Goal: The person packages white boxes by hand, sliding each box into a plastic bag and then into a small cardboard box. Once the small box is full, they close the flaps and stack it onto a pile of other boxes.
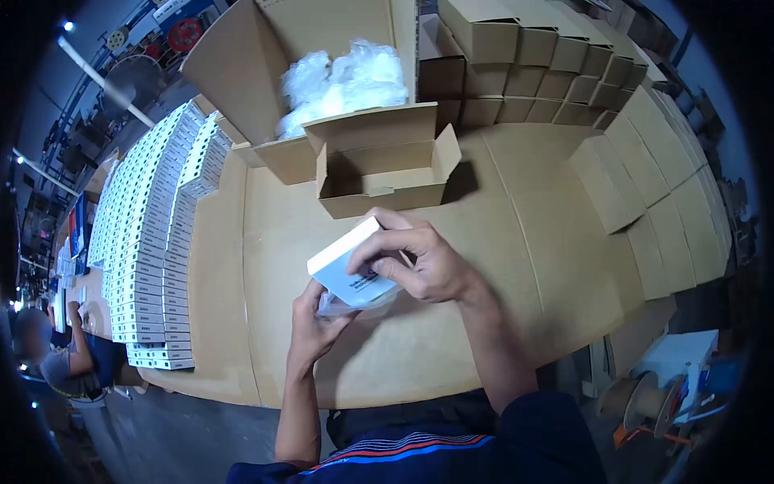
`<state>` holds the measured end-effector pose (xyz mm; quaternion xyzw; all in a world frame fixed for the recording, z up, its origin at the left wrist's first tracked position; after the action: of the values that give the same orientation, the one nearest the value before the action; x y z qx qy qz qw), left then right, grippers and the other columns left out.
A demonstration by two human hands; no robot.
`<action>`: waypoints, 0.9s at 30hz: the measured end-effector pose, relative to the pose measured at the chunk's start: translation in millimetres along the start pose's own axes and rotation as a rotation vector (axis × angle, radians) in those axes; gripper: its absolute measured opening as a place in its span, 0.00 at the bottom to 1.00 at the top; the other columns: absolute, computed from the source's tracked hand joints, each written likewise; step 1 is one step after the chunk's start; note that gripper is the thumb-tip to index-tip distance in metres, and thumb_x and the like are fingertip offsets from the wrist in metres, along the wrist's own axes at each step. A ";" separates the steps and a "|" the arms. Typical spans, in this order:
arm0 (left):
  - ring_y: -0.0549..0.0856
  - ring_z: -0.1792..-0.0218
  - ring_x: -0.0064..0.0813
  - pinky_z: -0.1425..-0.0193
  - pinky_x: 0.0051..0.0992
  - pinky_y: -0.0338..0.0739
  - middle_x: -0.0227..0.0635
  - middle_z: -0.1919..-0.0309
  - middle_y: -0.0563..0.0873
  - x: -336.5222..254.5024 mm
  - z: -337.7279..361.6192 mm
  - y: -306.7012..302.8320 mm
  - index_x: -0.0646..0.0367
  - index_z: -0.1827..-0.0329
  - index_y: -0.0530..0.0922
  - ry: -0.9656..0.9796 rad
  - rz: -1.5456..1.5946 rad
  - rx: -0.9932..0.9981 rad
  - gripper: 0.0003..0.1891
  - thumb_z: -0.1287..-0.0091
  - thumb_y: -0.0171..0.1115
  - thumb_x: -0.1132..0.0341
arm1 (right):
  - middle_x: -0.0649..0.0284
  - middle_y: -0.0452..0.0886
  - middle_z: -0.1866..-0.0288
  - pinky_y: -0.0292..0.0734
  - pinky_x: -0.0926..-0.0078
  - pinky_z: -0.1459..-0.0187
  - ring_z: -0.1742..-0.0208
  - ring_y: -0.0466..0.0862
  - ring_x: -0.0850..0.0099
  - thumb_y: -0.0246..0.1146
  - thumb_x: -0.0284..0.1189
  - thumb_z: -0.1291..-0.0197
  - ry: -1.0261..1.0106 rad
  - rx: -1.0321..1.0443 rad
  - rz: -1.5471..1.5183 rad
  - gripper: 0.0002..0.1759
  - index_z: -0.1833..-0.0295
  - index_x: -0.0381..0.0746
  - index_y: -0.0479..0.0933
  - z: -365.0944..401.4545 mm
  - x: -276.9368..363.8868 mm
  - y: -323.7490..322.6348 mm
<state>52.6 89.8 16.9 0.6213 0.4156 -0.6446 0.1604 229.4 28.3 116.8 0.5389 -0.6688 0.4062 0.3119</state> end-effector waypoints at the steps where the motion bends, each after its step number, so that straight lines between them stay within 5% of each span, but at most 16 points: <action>1: 0.91 0.57 0.26 0.49 0.29 0.85 0.41 0.59 0.92 4.4 0.7 1.4 0.64 0.41 0.81 -0.024 0.058 -0.014 0.25 0.42 0.81 0.73 | 0.55 0.79 0.54 0.75 0.68 0.48 0.48 0.81 0.62 0.65 0.17 0.40 0.022 0.000 -0.017 0.14 0.50 0.38 0.88 -0.2 -4.2 5.7; 2: 0.90 0.56 0.27 0.48 0.29 0.85 0.41 0.58 0.92 8.8 2.4 3.8 0.65 0.40 0.81 -0.046 0.117 -0.028 0.26 0.41 0.81 0.73 | 0.55 0.79 0.51 0.75 0.67 0.43 0.46 0.80 0.63 0.63 0.26 0.30 0.059 0.014 -0.011 0.16 0.40 0.36 0.85 -0.1 -8.5 12.2; 7: 0.89 0.48 0.29 0.41 0.30 0.83 0.41 0.49 0.90 21.2 6.1 5.9 0.69 0.39 0.80 -0.191 0.370 -0.019 0.27 0.39 0.81 0.71 | 0.52 0.79 0.42 0.72 0.67 0.32 0.38 0.79 0.63 0.53 0.33 0.22 0.146 -0.056 -0.131 0.24 0.29 0.30 0.77 4.8 -27.4 22.7; 11: 0.87 0.53 0.23 0.47 0.25 0.82 0.35 0.50 0.89 57.3 20.4 9.1 0.68 0.38 0.80 -0.327 0.733 -0.070 0.20 0.19 0.61 0.57 | 0.51 0.79 0.36 0.68 0.70 0.28 0.31 0.77 0.64 0.50 0.35 0.19 0.274 -0.027 -0.265 0.26 0.25 0.31 0.72 12.5 -50.0 32.8; 12: 0.84 0.57 0.18 0.53 0.22 0.80 0.32 0.52 0.88 61.0 19.9 8.1 0.68 0.38 0.80 -0.293 0.632 -0.050 0.23 0.14 0.49 0.53 | 0.51 0.79 0.35 0.68 0.70 0.27 0.30 0.77 0.64 0.50 0.35 0.18 0.305 -0.002 -0.287 0.26 0.23 0.31 0.70 14.1 -52.1 36.2; 14: 0.83 0.57 0.16 0.54 0.22 0.78 0.31 0.53 0.88 71.3 25.3 9.3 0.67 0.38 0.80 -0.319 0.710 -0.121 0.22 0.14 0.50 0.54 | 0.51 0.78 0.33 0.70 0.70 0.28 0.29 0.77 0.66 0.56 0.30 0.20 0.351 -0.064 -0.452 0.28 0.20 0.33 0.63 21.1 -59.6 41.4; 16: 0.80 0.64 0.13 0.62 0.19 0.75 0.29 0.57 0.87 71.4 27.5 10.0 0.65 0.40 0.80 -0.332 0.745 -0.253 0.21 0.14 0.51 0.53 | 0.53 0.78 0.33 0.72 0.71 0.30 0.30 0.77 0.69 0.60 0.27 0.23 0.373 -0.263 -0.427 0.28 0.22 0.34 0.64 34.2 -64.6 27.0; 17: 0.83 0.60 0.17 0.58 0.22 0.78 0.31 0.54 0.87 70.8 27.6 8.4 0.65 0.39 0.79 -0.297 0.742 -0.246 0.21 0.15 0.51 0.53 | 0.53 0.78 0.32 0.74 0.72 0.31 0.31 0.77 0.71 0.62 0.25 0.24 0.381 -0.362 -0.414 0.28 0.23 0.34 0.65 42.3 -67.2 20.9; 19: 0.89 0.53 0.25 0.50 0.26 0.86 0.36 0.50 0.88 76.6 30.6 8.5 0.65 0.38 0.77 -0.231 0.741 -0.218 0.22 0.15 0.52 0.52 | 0.60 0.84 0.43 0.78 0.78 0.41 0.43 0.82 0.78 0.67 0.25 0.27 0.475 -0.439 -0.555 0.18 0.36 0.33 0.75 63.9 -91.3 32.3; 22: 0.88 0.53 0.23 0.52 0.24 0.85 0.34 0.50 0.87 88.1 33.2 9.8 0.63 0.37 0.76 -0.261 0.687 -0.233 0.23 0.14 0.48 0.50 | 0.67 0.88 0.56 0.79 0.82 0.50 0.55 0.83 0.84 0.67 0.24 0.27 0.544 -0.563 -0.740 0.08 0.49 0.31 0.82 81.6 -108.3 58.0; 27: 0.78 0.31 0.36 0.23 0.36 0.67 0.48 0.32 0.79 18.6 11.9 1.3 0.67 0.19 0.63 -0.060 0.402 -0.159 0.36 0.14 0.34 0.43 | 0.64 0.88 0.56 0.80 0.81 0.49 0.55 0.83 0.82 0.65 0.23 0.26 0.423 -0.663 -0.491 0.06 0.49 0.32 0.82 78.9 -84.0 46.7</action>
<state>42.4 86.0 -2.3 0.6577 0.3278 -0.5830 0.3466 204.5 2.3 -2.2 0.4578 -0.5369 0.1857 0.6838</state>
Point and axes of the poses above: each hand's wrist, its own z-axis away from the middle knuckle, its own y-axis out of the palm, x = y × z, the point moved 8 cm from there along -z, towards the middle knuckle
